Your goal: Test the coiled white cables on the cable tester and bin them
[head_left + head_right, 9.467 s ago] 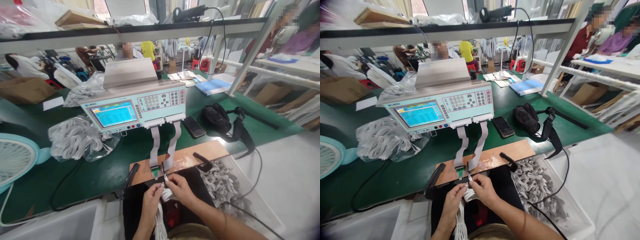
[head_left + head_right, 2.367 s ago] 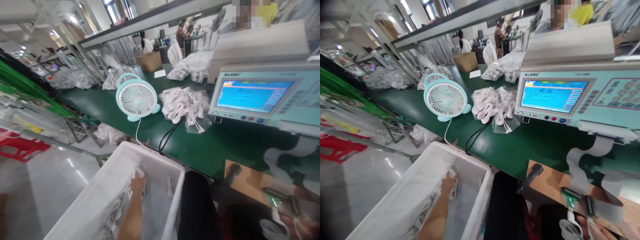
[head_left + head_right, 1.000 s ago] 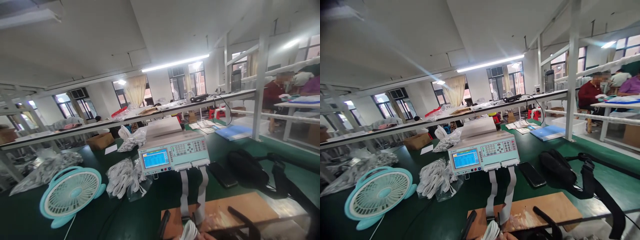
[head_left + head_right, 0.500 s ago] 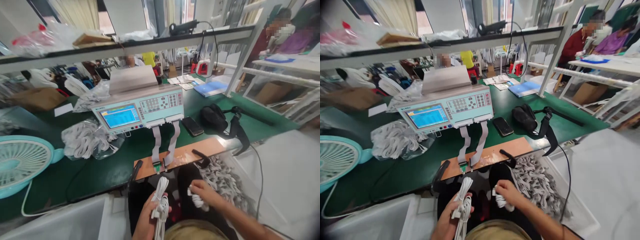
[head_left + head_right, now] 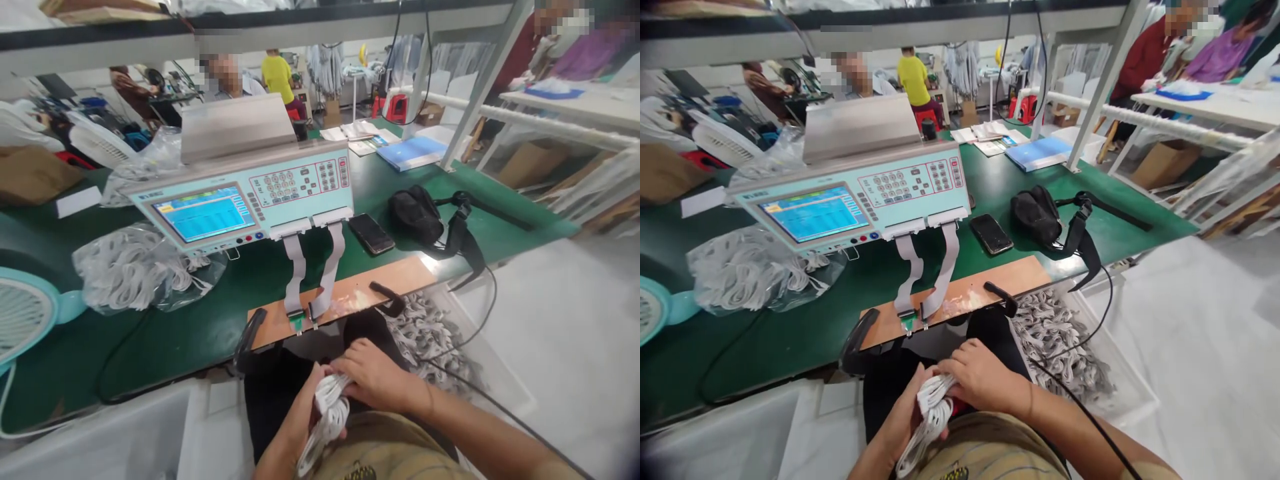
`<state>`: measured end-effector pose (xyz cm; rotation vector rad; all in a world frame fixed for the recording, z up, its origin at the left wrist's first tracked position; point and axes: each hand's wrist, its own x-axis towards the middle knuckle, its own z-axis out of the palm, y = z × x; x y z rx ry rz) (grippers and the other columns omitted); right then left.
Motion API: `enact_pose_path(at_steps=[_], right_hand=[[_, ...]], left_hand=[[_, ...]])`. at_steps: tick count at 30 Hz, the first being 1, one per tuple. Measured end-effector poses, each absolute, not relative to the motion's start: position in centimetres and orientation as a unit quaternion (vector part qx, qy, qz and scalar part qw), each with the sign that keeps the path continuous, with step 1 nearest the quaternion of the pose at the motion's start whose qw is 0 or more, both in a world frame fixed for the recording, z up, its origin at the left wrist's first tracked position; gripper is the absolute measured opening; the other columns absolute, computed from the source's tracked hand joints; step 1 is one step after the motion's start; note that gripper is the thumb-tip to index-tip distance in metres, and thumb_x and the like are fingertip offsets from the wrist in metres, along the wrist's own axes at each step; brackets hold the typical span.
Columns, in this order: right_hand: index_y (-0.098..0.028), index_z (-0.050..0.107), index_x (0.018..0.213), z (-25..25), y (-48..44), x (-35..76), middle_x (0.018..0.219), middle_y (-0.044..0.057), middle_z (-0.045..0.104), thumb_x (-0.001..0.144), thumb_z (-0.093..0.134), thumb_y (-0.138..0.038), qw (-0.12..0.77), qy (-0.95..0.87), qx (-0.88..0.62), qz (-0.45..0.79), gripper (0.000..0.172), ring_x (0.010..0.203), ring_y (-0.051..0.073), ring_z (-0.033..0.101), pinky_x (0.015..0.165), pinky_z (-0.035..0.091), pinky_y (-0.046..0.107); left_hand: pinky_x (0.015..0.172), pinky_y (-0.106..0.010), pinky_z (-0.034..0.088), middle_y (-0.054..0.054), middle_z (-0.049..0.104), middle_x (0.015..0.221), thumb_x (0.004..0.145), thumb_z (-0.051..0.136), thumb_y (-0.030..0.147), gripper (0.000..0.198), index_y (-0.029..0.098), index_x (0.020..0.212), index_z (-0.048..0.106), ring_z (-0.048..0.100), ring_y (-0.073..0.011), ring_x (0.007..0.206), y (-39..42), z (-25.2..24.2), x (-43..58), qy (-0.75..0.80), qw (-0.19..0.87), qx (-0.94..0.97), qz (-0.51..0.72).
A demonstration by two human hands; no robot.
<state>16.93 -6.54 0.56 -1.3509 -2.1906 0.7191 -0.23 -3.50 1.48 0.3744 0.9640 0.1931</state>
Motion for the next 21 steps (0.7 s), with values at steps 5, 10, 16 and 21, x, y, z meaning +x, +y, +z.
enact_pose_path(at_steps=[5,10,16,21], right_hand=[[-0.012,0.055,0.103,0.3,-7.0,18.3,0.09,0.005,0.055,0.088,0.042,-0.03,0.312,-0.68,-0.469,0.469,0.027,0.081,0.01,0.049,0.073,0.036,0.021],[-0.012,0.06,0.097,-0.5,-7.0,17.9,0.085,0.004,0.057,0.081,0.049,-0.027,0.276,-0.697,-0.454,0.481,0.024,0.076,0.01,0.051,0.067,0.035,0.02],[-0.015,0.059,0.093,-2.3,-7.1,17.0,0.078,0.003,0.057,0.085,0.045,-0.04,0.224,-0.764,-0.428,0.427,0.03,0.071,0.011,0.049,0.064,0.03,0.023],[-0.015,0.052,0.081,-2.9,-7.6,16.1,0.073,0.002,0.053,0.089,0.04,-0.041,0.244,-0.788,-0.432,0.366,0.03,0.069,0.011,0.044,0.067,0.028,0.025]], left_hand=[[0.032,-0.015,0.018,-0.001,0.046,0.058,0.083,0.032,0.064,0.057,0.012,0.101,0.046,0.036,-0.006,0.03,-3.5,-0.1,-3.3,0.454,0.842,0.254,0.143],[0.047,-0.019,0.037,-0.004,0.051,0.089,0.07,0.065,0.037,0.049,0.021,0.115,0.054,0.045,-0.0057,0.05,-2.4,0.1,-5.3,0.492,0.642,0.575,0.126],[0.062,-0.02,0.04,-0.006,0.055,0.087,0.077,0.058,0.035,0.02,0.019,0.083,0.07,0.054,-0.0118,0.071,-1.1,1.1,-4.8,0.398,0.618,0.678,-0.007],[0.048,-0.019,0.033,-0.006,0.054,0.068,0.078,0.055,0.04,0.034,0.008,0.074,0.064,0.047,-0.0088,0.051,-2.3,-0.8,-4.1,0.459,0.707,0.538,0.002]])
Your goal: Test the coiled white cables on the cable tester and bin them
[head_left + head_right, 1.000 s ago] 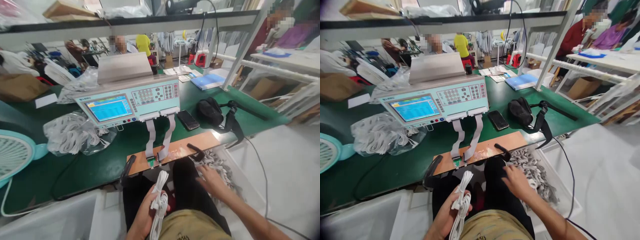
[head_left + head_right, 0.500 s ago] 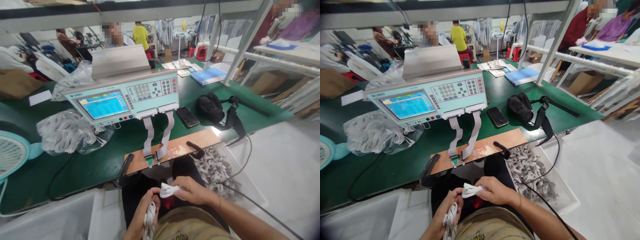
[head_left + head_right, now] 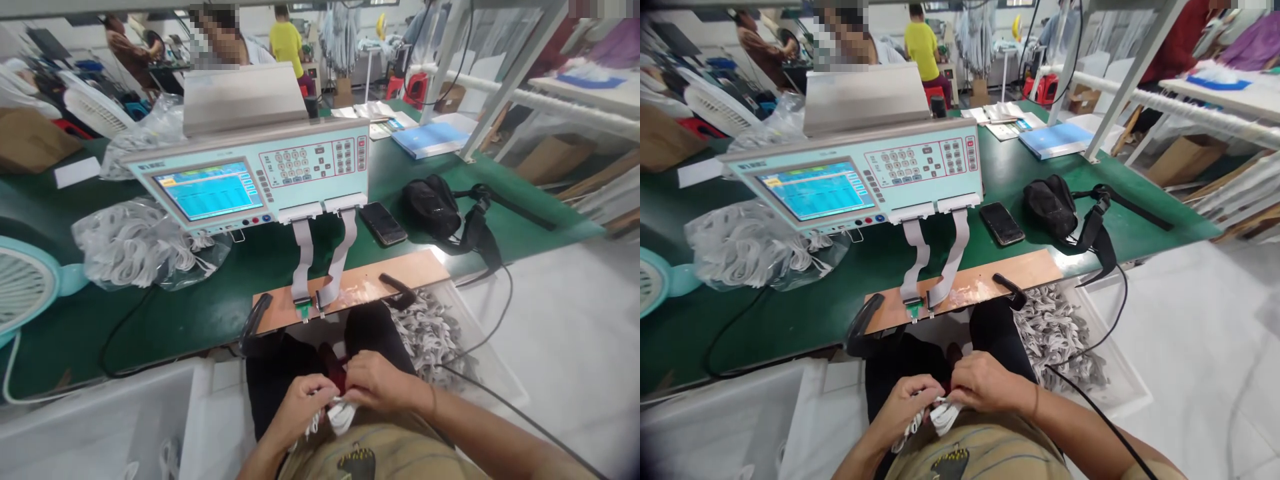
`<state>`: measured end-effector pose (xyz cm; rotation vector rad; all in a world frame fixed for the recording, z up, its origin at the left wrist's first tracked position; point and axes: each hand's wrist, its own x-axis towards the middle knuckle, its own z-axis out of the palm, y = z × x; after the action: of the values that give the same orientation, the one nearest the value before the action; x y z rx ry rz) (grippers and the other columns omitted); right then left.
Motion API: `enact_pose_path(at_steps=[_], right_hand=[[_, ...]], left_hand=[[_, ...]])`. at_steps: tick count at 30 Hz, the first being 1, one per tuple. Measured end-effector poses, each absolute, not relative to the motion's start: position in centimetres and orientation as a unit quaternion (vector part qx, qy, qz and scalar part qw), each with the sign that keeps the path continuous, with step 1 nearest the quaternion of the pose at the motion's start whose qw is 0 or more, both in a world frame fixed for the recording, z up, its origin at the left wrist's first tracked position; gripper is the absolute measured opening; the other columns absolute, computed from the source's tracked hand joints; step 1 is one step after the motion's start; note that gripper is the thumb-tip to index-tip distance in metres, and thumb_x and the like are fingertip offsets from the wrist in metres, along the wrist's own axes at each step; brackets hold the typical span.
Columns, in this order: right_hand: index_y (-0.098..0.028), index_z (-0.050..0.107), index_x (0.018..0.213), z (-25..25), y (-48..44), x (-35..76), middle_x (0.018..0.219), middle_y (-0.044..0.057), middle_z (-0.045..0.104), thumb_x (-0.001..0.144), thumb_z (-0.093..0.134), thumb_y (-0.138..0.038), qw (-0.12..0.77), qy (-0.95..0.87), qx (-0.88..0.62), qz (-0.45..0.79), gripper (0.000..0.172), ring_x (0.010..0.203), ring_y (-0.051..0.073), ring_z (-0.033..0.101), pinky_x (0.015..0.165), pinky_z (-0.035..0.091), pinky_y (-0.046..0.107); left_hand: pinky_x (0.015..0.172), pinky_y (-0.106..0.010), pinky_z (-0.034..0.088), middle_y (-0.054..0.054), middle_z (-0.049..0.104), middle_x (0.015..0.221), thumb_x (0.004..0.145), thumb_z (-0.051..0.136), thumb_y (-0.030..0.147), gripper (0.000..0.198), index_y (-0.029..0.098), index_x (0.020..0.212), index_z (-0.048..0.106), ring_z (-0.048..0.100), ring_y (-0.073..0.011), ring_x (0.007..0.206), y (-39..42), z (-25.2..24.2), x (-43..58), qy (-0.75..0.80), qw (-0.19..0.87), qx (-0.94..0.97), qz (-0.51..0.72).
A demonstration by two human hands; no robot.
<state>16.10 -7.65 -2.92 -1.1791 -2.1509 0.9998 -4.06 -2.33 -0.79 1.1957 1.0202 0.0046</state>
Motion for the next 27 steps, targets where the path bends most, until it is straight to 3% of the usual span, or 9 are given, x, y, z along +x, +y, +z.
enact_pose_path(at_steps=[3,7,10,13,16,19,27], right_hand=[[-0.016,0.05,0.087,-2.4,-7.9,15.4,0.076,0.0,0.053,0.085,0.048,-0.043,0.266,-0.796,-0.426,0.338,0.027,0.069,0.01,0.044,0.066,0.029,0.025],[-0.018,0.052,0.096,-1.2,-7.7,14.7,0.082,-0.001,0.054,0.086,0.048,-0.039,0.223,-0.849,-0.409,0.25,0.024,0.072,0.012,0.043,0.066,0.028,0.028],[-0.019,0.052,0.091,-0.5,-7.2,14.6,0.087,-0.002,0.054,0.086,0.046,-0.034,0.201,-0.863,-0.389,0.253,0.017,0.072,0.012,0.041,0.065,0.027,0.029],[-0.016,0.053,0.086,-0.5,-6.6,14.3,0.083,0.001,0.052,0.085,0.045,-0.029,0.275,-0.796,-0.426,0.332,0.015,0.072,0.01,0.041,0.065,0.03,0.026],[-0.011,0.05,0.081,-1.2,-5.3,13.7,0.075,0.002,0.048,0.085,0.045,-0.028,0.41,-0.591,-0.517,0.465,0.018,0.068,0.007,0.041,0.062,0.033,0.02],[-0.009,0.047,0.074,-1.8,-3.3,13.0,0.066,0.001,0.043,0.082,0.049,-0.029,0.472,-0.423,-0.567,0.525,0.022,0.06,0.006,0.037,0.056,0.032,0.018],[-0.006,0.056,0.072,-1.4,-0.6,12.2,0.066,0.003,0.052,0.073,0.057,-0.026,0.484,-0.348,-0.601,0.533,0.02,0.06,0.008,0.043,0.056,0.035,0.019]], left_hand=[[0.056,-0.017,0.034,-0.004,0.051,0.062,0.078,0.057,0.036,0.031,0.007,0.067,0.058,0.044,-0.008,0.058,-3.3,-1.6,-3.4,0.475,0.723,0.496,0.07],[0.051,-0.018,0.031,-0.001,0.044,0.057,0.069,0.067,0.037,0.034,0.008,0.066,0.05,0.039,-0.0062,0.052,-4.0,-1.7,-2.6,0.497,0.812,0.27,0.142],[0.049,-0.021,0.033,0.0,0.044,0.057,0.065,0.071,0.036,0.036,0.009,0.068,0.047,0.041,-0.0077,0.05,-4.0,-1.5,-2.3,0.499,0.835,0.171,0.155],[0.05,-0.02,0.031,-0.001,0.043,0.058,0.067,0.069,0.04,0.037,0.009,0.067,0.048,0.039,-0.0069,0.051,-3.2,-1.4,-2.1,0.523,0.802,0.23,0.176],[0.056,-0.019,0.035,-0.003,0.049,0.065,0.073,0.062,0.043,0.037,0.007,0.071,0.056,0.042,-0.0081,0.061,-1.7,-1.7,-2.0,0.561,0.683,0.422,0.202],[0.063,-0.02,0.039,-0.005,0.055,0.072,0.076,0.058,0.045,0.037,0.008,0.077,0.06,0.046,-0.011,0.069,0.0,-2.6,-1.6,0.575,0.599,0.511,0.222],[0.071,-0.025,0.044,-0.008,0.06,0.084,0.07,0.068,0.036,0.038,0.008,0.094,0.061,0.055,-0.0144,0.076,1.0,-3.7,-1.0,0.537,0.709,0.334,0.313]])
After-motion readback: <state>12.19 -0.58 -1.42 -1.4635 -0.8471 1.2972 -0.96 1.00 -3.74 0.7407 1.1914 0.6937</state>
